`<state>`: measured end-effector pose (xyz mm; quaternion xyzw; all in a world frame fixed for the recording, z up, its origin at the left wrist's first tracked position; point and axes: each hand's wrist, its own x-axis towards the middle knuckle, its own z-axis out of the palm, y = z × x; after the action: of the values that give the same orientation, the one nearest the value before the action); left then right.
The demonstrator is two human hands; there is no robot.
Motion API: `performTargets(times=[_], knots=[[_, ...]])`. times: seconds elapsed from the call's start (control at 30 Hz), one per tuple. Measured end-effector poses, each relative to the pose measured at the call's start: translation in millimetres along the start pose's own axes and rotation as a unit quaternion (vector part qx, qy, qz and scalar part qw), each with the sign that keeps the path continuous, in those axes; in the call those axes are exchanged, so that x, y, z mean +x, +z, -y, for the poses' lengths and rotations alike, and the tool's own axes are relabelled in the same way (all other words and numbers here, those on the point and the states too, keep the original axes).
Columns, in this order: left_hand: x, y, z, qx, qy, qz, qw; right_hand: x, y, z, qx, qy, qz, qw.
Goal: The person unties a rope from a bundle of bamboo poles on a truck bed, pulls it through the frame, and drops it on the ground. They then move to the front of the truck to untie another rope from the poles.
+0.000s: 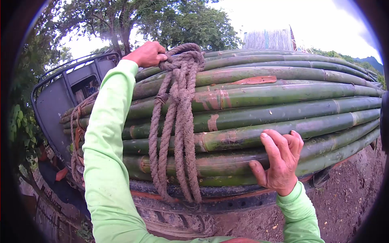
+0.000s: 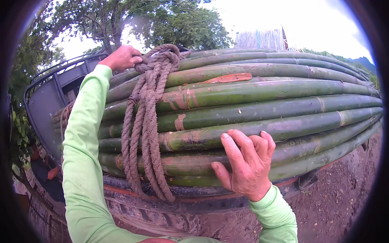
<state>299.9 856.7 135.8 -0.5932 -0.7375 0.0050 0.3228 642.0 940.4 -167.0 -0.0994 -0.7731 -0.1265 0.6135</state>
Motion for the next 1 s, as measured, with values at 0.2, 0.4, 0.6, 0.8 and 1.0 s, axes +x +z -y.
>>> performTargets(times=[0.2,0.4,0.6,0.8,1.0], knots=[[31.4,-25.7,15.0,0.067,-0.077,-0.023,0.995,-7.1,0.9,-4.6,0.027,-0.003,-0.014,1.0],[17.9,1.9,55.7,-0.011,-0.256,0.091,0.962,-2.5,-2.1,-1.7,0.013,-0.003,-0.003,1.0],[4.3,11.4,67.8,-0.369,-0.328,-0.06,0.867,-2.3,-1.5,-0.8,0.0,-0.007,-0.002,1.0],[39.8,-23.4,41.1,-0.455,-0.134,-0.307,0.825,-0.5,-1.4,1.2,-0.004,-0.019,-0.005,1.0],[-15.2,-61.5,-90.5,-0.344,0.282,-0.29,0.848,15.5,-11.1,-14.1,0.144,0.095,-0.017,0.985]])
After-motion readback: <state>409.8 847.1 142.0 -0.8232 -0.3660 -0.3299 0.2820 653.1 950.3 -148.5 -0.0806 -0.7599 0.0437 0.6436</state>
